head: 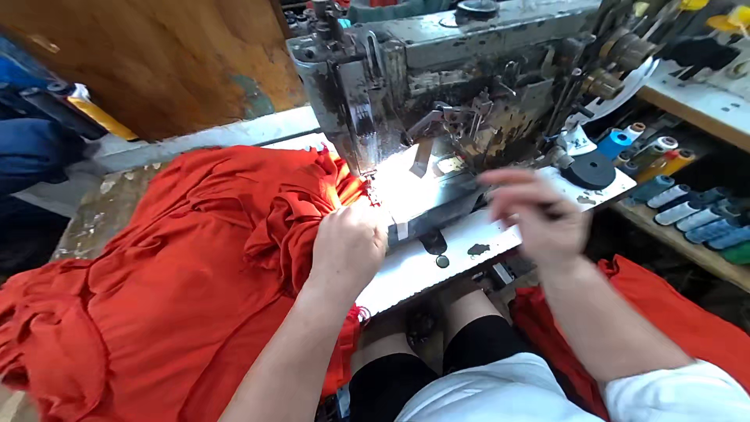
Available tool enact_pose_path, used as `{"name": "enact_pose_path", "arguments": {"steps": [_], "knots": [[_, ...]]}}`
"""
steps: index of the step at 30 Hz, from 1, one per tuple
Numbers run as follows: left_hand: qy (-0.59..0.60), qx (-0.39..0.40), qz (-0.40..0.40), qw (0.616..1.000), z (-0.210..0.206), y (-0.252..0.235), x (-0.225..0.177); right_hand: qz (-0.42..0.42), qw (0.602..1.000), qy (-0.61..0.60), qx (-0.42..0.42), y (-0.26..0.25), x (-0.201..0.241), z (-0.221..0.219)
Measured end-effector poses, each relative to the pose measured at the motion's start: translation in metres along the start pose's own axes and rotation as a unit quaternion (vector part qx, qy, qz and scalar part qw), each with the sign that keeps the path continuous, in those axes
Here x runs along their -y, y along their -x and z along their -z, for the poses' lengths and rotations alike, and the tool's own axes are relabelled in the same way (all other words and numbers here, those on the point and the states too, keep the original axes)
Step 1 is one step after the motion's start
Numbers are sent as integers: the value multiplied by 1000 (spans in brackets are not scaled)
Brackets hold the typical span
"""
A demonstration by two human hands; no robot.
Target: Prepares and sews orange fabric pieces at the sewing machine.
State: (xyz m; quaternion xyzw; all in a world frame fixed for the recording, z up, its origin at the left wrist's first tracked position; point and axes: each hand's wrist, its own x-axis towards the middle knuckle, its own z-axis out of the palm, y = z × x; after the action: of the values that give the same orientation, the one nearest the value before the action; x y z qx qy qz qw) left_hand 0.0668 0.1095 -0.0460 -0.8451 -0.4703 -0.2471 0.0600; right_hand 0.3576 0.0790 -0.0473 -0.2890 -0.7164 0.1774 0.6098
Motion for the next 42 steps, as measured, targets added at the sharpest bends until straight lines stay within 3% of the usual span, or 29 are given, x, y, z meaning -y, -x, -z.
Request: {"name": "enact_pose_path", "arguments": {"steps": [3, 5, 7, 9, 11, 13, 15, 17, 20, 23, 27, 31, 33, 37, 42], "knots": [[-39, 26, 136, 990, -2, -14, 7, -17, 967, 93, -236, -55, -10, 101], [-76, 42, 192, 978, -6, -27, 4, -118, 942, 119, -291, -101, -22, 149], [-81, 26, 220, 972, -14, -34, 7, -220, 950, 64, -212, -130, -43, 179], [-69, -11, 202, 977, -23, -32, 16, -278, 954, -27, -110, -144, -74, 197], [-62, -41, 172, 982, -28, -24, 20, -322, 943, -50, -72, -150, -89, 207], [-34, -31, 188, 981, -23, -20, 16, -402, 911, 27, -89, -162, -76, 198], [-42, -3, 212, 976, -20, -23, 9, -508, 851, 128, -37, -178, -57, 187], [-78, 29, 214, 973, -20, -31, 9, -555, 820, 136, 18, -184, -48, 189], [-87, 38, 201, 975, -19, -33, 10, -505, 856, 107, 12, -182, -55, 208], [-93, 29, 186, 978, -35, -36, 24, -437, 892, 75, -83, -173, -70, 196], [-90, 12, 84, 992, -52, -48, 62, -438, 877, 129, -150, -181, -32, 137], [-96, -10, 22, 995, -49, -77, 97, -393, 911, 72, -99, -187, -39, 143], [-88, 31, 68, 993, -49, -96, 106, -356, 934, 19, -2, -190, -48, 164], [-51, 62, 214, 974, -39, -123, 108, -383, 905, 139, -121, -178, -17, 116], [-143, 107, 408, 895, -12, -96, 128, -429, 893, 52, -126, -182, -29, 132]]}}
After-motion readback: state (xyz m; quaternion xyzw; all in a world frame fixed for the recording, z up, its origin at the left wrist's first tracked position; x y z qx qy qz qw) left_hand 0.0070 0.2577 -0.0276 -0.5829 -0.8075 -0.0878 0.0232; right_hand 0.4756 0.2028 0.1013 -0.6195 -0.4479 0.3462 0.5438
